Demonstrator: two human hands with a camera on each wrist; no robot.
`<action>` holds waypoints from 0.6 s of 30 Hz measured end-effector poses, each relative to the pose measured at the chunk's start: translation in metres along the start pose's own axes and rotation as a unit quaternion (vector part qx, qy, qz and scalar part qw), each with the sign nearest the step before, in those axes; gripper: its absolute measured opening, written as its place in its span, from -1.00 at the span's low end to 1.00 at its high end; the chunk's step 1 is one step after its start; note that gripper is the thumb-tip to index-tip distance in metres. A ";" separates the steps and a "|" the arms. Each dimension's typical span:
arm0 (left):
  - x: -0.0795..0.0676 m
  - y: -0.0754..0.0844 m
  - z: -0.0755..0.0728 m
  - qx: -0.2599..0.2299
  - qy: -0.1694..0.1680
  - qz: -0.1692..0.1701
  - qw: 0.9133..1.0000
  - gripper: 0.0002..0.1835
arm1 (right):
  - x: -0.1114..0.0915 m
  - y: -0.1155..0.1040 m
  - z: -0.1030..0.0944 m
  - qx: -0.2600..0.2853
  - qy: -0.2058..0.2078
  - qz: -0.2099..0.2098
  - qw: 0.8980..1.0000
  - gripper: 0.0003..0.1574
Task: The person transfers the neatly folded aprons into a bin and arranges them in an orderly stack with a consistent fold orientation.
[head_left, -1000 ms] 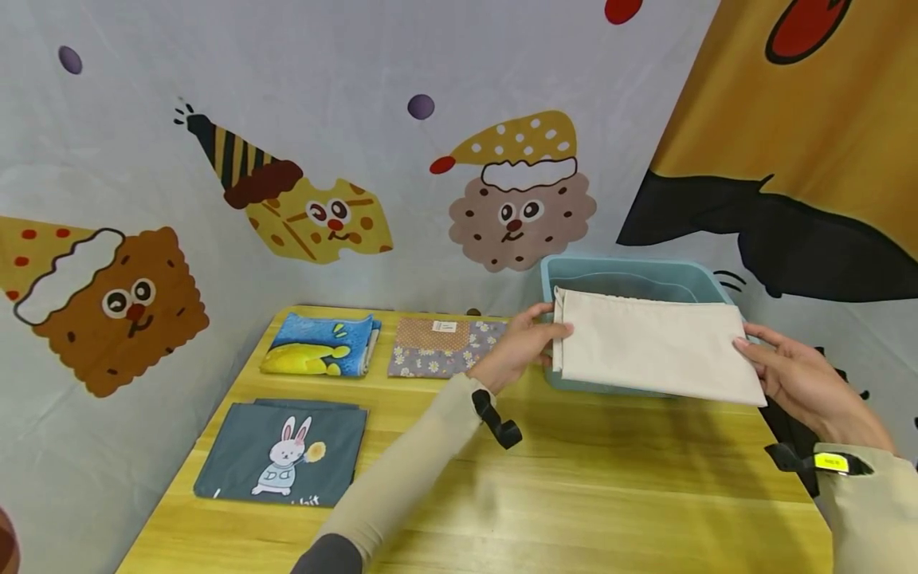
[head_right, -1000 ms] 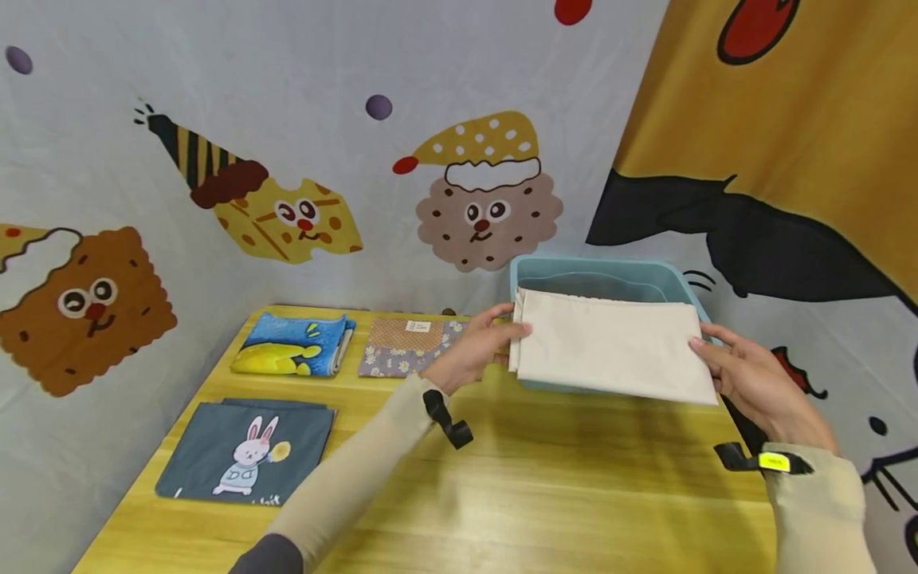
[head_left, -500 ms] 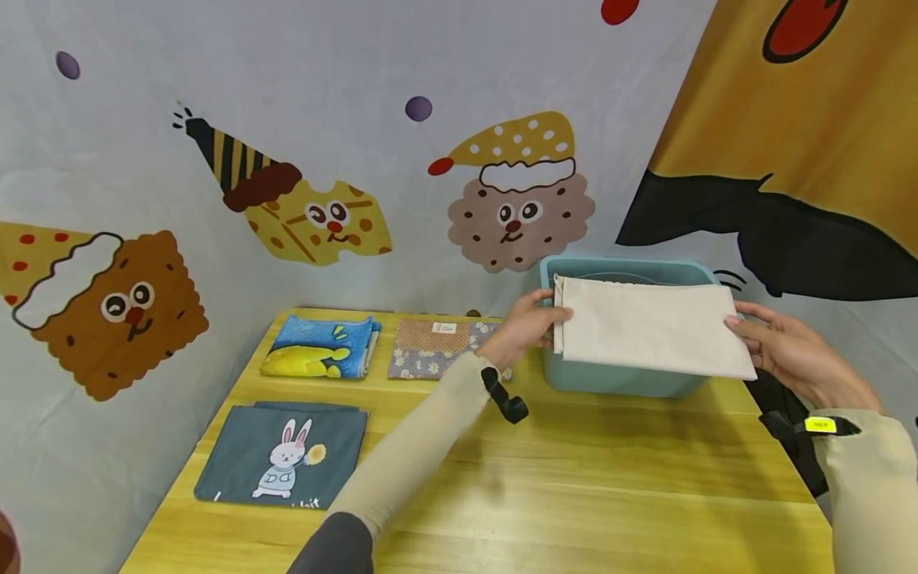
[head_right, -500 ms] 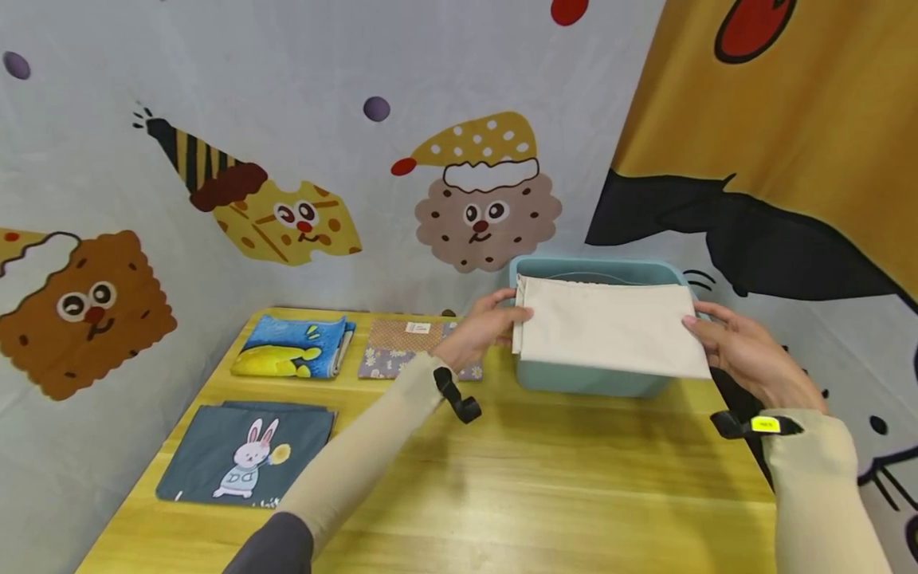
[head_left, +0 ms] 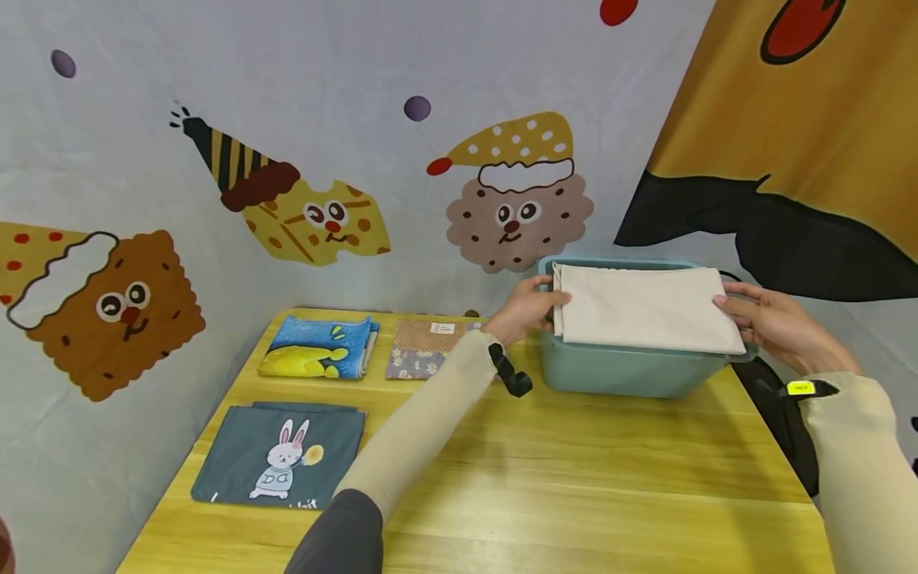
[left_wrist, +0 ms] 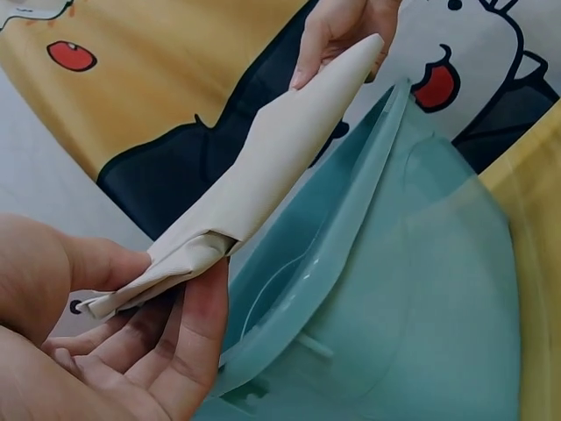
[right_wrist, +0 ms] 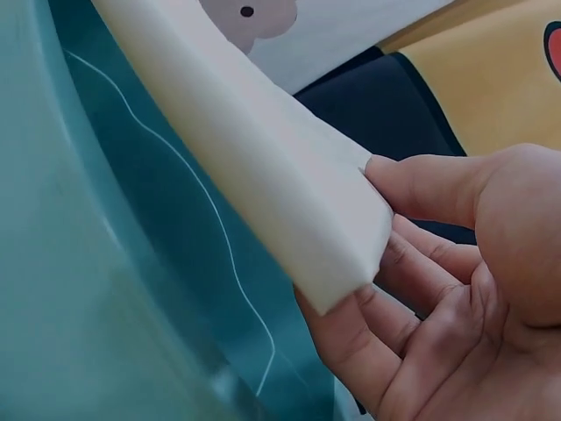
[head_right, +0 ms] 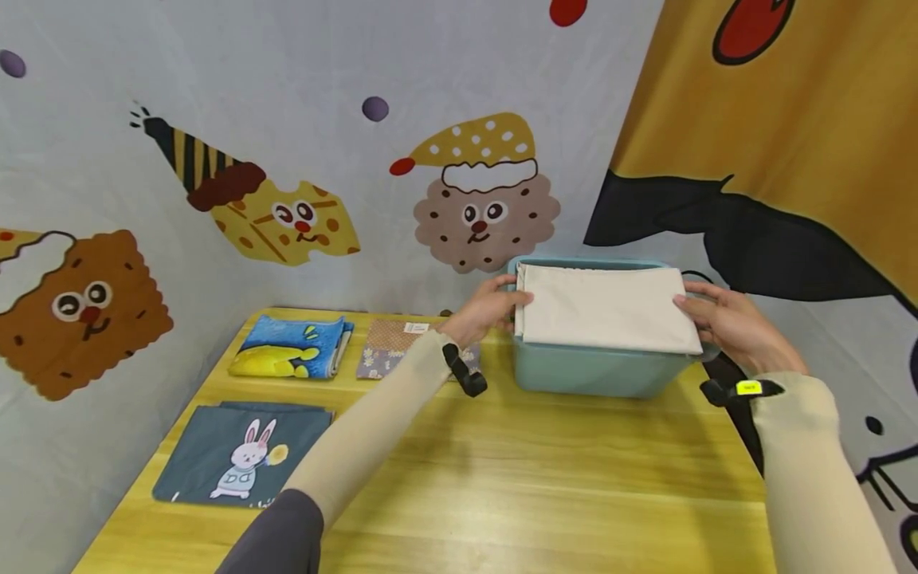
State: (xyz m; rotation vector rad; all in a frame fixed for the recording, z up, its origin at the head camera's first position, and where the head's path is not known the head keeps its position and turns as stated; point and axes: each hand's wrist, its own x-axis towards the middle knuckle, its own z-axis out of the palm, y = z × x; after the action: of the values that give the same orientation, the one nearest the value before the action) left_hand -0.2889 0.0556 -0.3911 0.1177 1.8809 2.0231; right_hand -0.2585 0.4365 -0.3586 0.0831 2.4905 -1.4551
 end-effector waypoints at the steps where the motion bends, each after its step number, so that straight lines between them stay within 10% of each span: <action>1: 0.001 0.002 0.000 0.002 0.001 -0.001 1.000 -0.28 | 0.002 -0.001 -0.001 -0.005 0.001 0.000 1.000 0.14; 12: 0.020 0.010 0.005 0.018 0.010 -0.006 1.000 -0.30 | 0.017 -0.004 -0.013 -0.029 0.008 0.019 0.999 -0.17; 18: 0.027 0.014 0.005 0.034 0.014 -0.003 0.999 -0.32 | 0.022 -0.009 -0.016 -0.051 0.012 0.023 0.998 0.04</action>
State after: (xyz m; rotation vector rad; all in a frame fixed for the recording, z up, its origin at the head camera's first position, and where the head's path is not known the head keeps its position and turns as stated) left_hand -0.3154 0.0686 -0.3826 0.1033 1.9651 1.9669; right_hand -0.2847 0.4444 -0.3491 0.1400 2.5596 -1.3139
